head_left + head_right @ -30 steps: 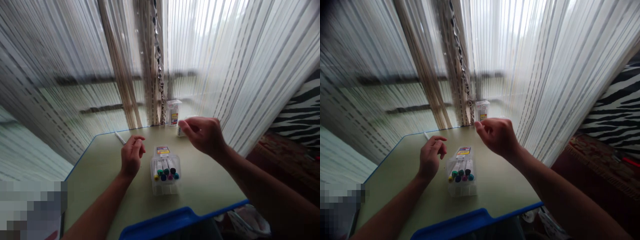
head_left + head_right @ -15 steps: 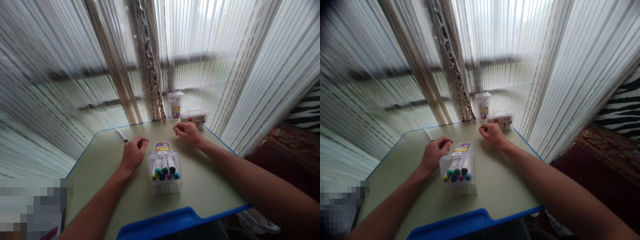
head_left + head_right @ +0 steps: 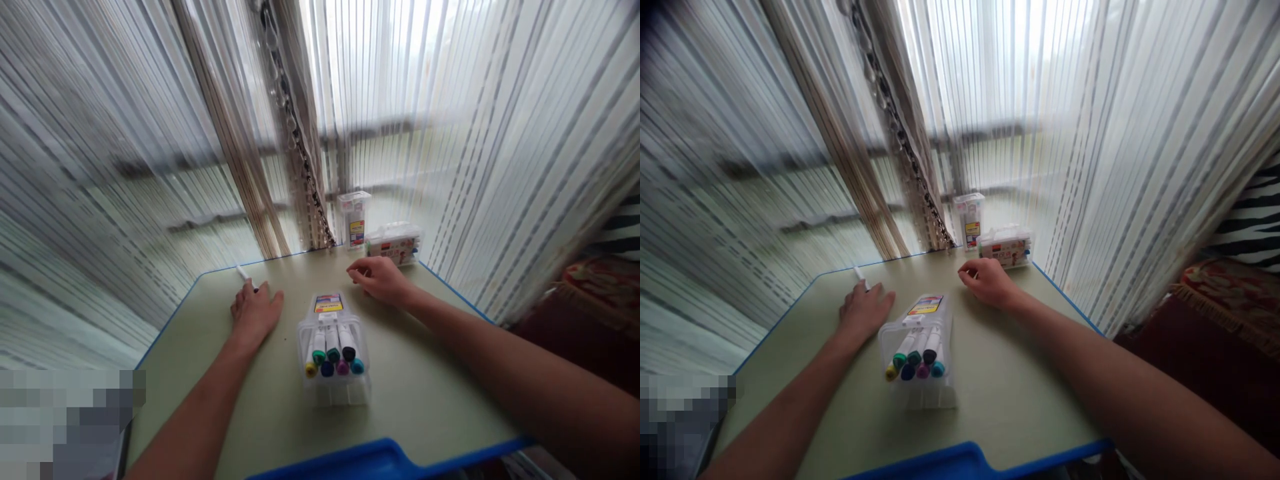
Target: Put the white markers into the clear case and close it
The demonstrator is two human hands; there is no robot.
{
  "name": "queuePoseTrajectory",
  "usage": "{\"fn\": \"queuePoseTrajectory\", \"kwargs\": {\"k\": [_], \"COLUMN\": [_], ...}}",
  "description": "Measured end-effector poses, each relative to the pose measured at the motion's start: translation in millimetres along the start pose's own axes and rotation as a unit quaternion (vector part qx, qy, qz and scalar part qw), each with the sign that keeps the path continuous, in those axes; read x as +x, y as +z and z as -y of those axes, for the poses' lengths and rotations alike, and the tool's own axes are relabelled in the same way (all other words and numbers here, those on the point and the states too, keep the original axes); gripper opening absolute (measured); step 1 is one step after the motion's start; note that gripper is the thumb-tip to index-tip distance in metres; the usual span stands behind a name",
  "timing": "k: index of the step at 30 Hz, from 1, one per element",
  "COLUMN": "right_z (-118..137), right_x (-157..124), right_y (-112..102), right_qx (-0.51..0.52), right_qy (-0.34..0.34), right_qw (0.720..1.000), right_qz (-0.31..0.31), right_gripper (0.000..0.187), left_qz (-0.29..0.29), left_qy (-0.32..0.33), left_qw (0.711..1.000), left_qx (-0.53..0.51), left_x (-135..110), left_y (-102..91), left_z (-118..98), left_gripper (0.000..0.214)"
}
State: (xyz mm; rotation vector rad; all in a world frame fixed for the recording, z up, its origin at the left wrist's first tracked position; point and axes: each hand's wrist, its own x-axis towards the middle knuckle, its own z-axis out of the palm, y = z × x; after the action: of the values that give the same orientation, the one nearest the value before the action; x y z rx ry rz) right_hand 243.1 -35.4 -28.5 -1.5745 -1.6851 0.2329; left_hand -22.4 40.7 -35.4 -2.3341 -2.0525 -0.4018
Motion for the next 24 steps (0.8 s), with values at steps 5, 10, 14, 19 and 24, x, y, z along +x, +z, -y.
{"fn": "queuePoseTrajectory", "kwargs": {"k": [5,10,14,19,24], "right_z": [-4.4,-3.7,-2.4,-2.5,-2.3], "right_x": [0.7,-0.1,-0.4,-0.5,-1.6], "right_y": [2.1,1.8,1.1,0.7,0.5], "right_qx": [0.010,0.018,0.019,0.020,0.025], "right_qy": [-0.005,0.000,-0.001,-0.003,-0.002], "right_qw": [1.000,0.999,0.999,0.999,0.998], "right_qz": [0.021,0.027,0.032,0.040,0.051], "right_gripper": [0.020,0.022,0.023,0.024,0.024], "left_qz": [0.000,-0.023,-0.036,-0.048,-0.042], "left_qy": [-0.008,0.021,0.069,0.097,0.080], "left_qw": [1.000,0.999,0.994,0.986,0.960], "left_qx": [0.021,-0.031,-0.072,-0.127,-0.264], "left_x": [1.7,-0.6,-3.2,-5.2,-7.6], "left_y": [1.2,-2.6,-11.0,-15.7,-15.8], "left_z": [-1.5,3.8,6.0,5.9,2.0], "left_gripper": [0.060,0.054,0.032,0.032,0.039]}}
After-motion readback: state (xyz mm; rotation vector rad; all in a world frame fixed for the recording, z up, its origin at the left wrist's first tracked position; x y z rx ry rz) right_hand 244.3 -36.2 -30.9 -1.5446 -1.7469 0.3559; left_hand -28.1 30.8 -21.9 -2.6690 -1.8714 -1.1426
